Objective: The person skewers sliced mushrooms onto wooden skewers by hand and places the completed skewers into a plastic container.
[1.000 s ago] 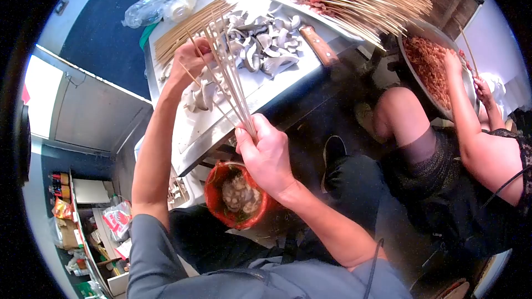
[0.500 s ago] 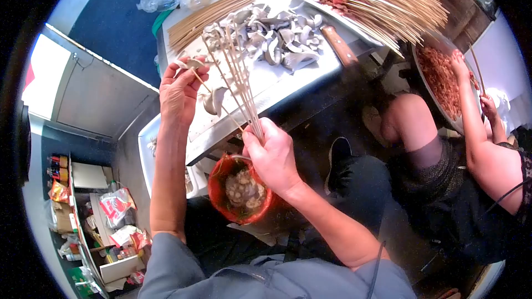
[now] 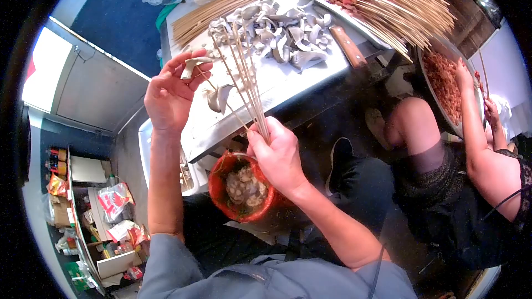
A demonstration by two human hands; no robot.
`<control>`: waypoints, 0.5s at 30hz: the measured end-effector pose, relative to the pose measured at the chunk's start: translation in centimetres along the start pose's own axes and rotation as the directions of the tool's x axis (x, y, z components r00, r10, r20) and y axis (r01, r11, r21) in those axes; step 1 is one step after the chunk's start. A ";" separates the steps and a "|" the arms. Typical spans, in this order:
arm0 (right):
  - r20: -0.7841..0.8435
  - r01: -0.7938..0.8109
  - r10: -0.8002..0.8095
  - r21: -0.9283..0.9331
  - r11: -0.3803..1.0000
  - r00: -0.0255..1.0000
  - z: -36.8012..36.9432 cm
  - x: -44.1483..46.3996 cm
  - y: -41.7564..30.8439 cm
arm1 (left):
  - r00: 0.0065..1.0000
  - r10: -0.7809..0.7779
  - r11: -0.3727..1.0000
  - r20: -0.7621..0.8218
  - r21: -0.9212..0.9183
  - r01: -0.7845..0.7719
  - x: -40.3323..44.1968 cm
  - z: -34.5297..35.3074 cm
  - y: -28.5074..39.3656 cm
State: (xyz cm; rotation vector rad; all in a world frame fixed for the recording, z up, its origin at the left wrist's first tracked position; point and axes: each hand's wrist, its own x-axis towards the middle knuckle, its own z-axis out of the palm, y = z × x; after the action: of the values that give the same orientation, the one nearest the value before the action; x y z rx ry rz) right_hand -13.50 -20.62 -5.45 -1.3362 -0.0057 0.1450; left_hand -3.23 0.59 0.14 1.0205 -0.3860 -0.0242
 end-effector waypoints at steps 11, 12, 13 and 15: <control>0.039 0.008 -0.006 -0.055 0.998 0.999 -0.1 -0.2 -0.4 | 0.993 0.005 0.984 -0.117 0.176 0.016 0.0 -1.3 -0.3; 0.039 0.000 0.002 -0.058 0.998 0.999 -0.2 -0.2 -0.5 | 0.993 0.003 0.984 -0.118 0.176 0.018 -0.1 -1.6 -0.3; 0.039 -0.001 0.003 -0.058 0.998 0.999 -0.2 -0.2 -0.5 | 0.996 0.001 0.989 -0.092 0.145 0.012 -0.1 -2.0 -0.2; 0.036 0.021 -0.019 -0.058 0.998 0.999 -0.2 -0.2 -0.6 | 0.998 -0.001 0.993 -0.066 0.115 0.008 -0.1 -2.2 -0.2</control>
State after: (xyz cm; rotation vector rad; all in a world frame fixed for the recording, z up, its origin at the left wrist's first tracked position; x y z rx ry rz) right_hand -13.65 -20.98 -4.89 -1.3912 -0.0536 0.1531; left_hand -2.62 2.34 -1.06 1.1331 -0.3278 0.0280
